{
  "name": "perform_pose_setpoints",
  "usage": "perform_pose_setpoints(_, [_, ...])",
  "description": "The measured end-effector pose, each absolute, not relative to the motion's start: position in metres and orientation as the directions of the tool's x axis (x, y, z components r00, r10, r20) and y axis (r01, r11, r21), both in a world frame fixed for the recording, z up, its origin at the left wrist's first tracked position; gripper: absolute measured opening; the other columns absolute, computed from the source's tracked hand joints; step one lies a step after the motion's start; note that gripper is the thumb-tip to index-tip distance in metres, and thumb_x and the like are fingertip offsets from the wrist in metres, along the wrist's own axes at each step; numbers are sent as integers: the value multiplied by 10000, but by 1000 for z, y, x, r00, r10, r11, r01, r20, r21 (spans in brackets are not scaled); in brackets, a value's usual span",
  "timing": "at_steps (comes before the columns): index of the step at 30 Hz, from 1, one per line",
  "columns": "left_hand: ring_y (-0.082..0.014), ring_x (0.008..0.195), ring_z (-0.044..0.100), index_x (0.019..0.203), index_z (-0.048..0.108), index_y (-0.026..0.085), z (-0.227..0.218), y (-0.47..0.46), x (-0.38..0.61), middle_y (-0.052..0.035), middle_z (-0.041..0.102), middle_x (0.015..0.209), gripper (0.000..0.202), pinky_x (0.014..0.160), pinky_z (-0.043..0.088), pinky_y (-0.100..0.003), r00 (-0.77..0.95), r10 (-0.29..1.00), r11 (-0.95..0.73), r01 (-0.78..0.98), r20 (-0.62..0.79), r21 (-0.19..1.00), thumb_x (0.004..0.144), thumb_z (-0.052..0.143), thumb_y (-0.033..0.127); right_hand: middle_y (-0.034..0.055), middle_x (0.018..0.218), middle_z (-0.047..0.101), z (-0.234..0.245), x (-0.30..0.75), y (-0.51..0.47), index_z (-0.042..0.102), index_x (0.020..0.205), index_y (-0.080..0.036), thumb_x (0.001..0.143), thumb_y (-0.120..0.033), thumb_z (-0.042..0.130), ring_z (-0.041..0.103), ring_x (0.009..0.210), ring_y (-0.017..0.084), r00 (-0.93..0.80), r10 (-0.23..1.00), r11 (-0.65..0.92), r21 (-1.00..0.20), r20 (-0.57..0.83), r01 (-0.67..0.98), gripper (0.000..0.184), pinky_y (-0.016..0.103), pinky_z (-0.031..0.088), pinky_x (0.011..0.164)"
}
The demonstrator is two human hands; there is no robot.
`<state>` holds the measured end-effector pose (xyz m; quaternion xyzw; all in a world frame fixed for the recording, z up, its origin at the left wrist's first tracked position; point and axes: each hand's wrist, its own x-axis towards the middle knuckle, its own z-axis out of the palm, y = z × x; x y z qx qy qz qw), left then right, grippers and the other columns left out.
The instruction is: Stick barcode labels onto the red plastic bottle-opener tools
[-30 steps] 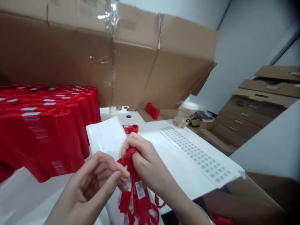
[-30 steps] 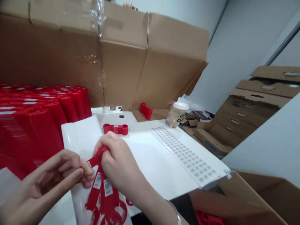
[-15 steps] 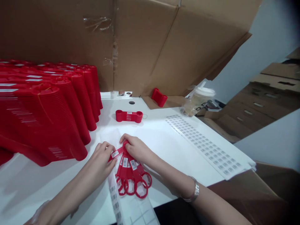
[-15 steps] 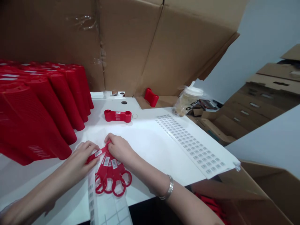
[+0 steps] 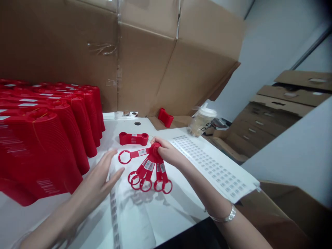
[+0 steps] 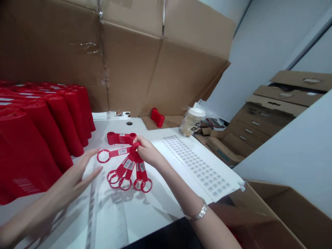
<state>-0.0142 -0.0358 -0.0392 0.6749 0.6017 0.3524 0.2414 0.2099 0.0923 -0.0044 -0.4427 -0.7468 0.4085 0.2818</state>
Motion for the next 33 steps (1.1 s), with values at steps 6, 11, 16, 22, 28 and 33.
perform_pose_setpoints(6, [-298,1222,623,1368,451,292,6,-17,8,-90,653,1327,528,967,516,-426,240,968,-12,318,-68,948,949,450,613,-31,691,454,-24,208,66,392,794,-231,736,-192,382,441,599,135,-297,941,229,-952,162,205,71,246,357,542])
perform_pose_setpoints(11, [-257,904,723,1094,622,172,-24,1,32,-70,753,974,364,801,561,-369,432,891,14,275,-136,961,911,573,484,-30,738,445,-58,227,54,356,848,-240,732,-186,367,447,598,140,-186,960,246,-950,211,191,129,255,377,551])
perform_pose_setpoints(16, [-290,961,675,931,651,190,-54,9,45,-59,724,986,244,832,523,-378,403,913,-96,374,-69,922,825,654,410,-7,751,542,-79,273,47,448,814,-224,685,-87,428,522,682,172,-286,937,308,-863,202,401,189,280,405,624])
perform_pose_setpoints(22, [-227,863,678,1123,523,243,-59,-1,58,-28,712,1012,274,708,507,-306,390,920,-152,461,-46,874,896,583,384,39,877,588,-85,302,40,517,778,-208,731,14,452,508,867,212,-423,884,452,-599,200,661,235,320,366,749])
perform_pose_setpoints(28, [-223,838,661,991,592,244,-55,-3,62,-13,702,912,340,733,499,-327,328,944,-184,579,-21,794,1011,354,486,44,835,570,-91,299,35,492,804,-209,738,42,440,498,802,211,-443,878,477,-412,181,776,265,313,346,684])
perform_pose_setpoints(33, [-294,1110,648,1097,666,268,-53,-5,58,-50,728,1142,394,1134,298,-582,287,958,-207,725,-15,658,1022,335,469,55,890,614,-91,303,33,508,852,-211,790,-6,504,522,806,213,-481,859,511,-306,174,803,213,313,370,681])
